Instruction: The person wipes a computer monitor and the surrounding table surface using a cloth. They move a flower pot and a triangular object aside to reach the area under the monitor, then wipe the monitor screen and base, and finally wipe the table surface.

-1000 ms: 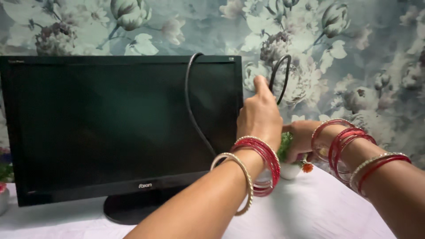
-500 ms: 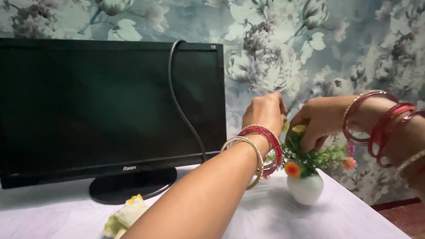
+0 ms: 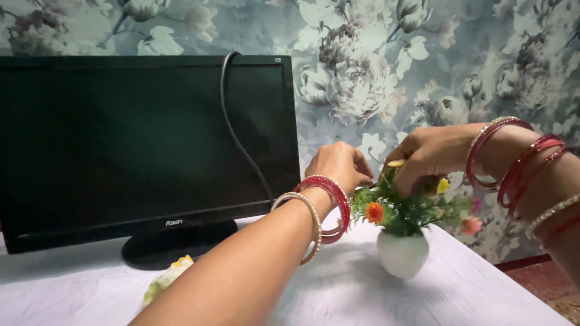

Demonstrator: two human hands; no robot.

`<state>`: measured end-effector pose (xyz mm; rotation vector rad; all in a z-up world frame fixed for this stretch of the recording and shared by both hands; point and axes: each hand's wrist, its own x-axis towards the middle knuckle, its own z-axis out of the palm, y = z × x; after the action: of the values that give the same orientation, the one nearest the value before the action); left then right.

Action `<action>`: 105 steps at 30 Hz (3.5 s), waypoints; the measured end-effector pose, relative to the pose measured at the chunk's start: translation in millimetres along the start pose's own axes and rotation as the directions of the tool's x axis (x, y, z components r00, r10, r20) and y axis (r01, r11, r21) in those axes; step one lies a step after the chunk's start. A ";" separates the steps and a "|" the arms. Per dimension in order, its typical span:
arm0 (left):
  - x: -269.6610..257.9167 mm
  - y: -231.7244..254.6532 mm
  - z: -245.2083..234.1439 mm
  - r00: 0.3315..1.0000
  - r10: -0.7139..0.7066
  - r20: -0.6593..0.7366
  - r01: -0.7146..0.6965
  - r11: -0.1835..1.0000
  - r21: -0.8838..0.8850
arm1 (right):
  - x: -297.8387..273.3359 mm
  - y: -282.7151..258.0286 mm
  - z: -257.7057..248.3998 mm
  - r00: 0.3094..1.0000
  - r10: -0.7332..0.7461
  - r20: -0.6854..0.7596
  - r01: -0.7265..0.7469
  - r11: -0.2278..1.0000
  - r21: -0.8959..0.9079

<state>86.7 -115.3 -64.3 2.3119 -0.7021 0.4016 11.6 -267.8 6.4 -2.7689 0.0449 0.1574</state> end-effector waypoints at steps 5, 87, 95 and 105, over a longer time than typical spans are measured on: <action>-15.2 -5.8 -6.6 0.996 0.023 0.083 -0.032 0.994 0.104 | -3.1 -4.7 -4.3 0.995 0.030 -0.096 -0.045 0.986 -0.163; -117.6 -123.3 -45.9 0.835 -0.439 0.331 0.132 0.744 0.654 | 9.0 -87.5 107.4 0.771 -0.329 -0.545 0.102 0.909 -0.404; -123.3 -105.6 -81.0 0.794 -0.463 0.393 0.066 0.710 0.701 | -13.3 -139.0 145.3 0.631 -0.500 -0.593 0.353 0.866 -0.353; -157.2 -149.9 -138.7 0.822 -0.480 0.307 0.250 0.788 0.562 | -22.4 -171.5 225.6 0.888 -0.400 -0.225 0.346 0.906 -0.243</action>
<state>34.7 132.2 -113.8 3.0125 -0.3256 -0.1639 -25.2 -26.2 -138.9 -2.9088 -0.4605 -0.3376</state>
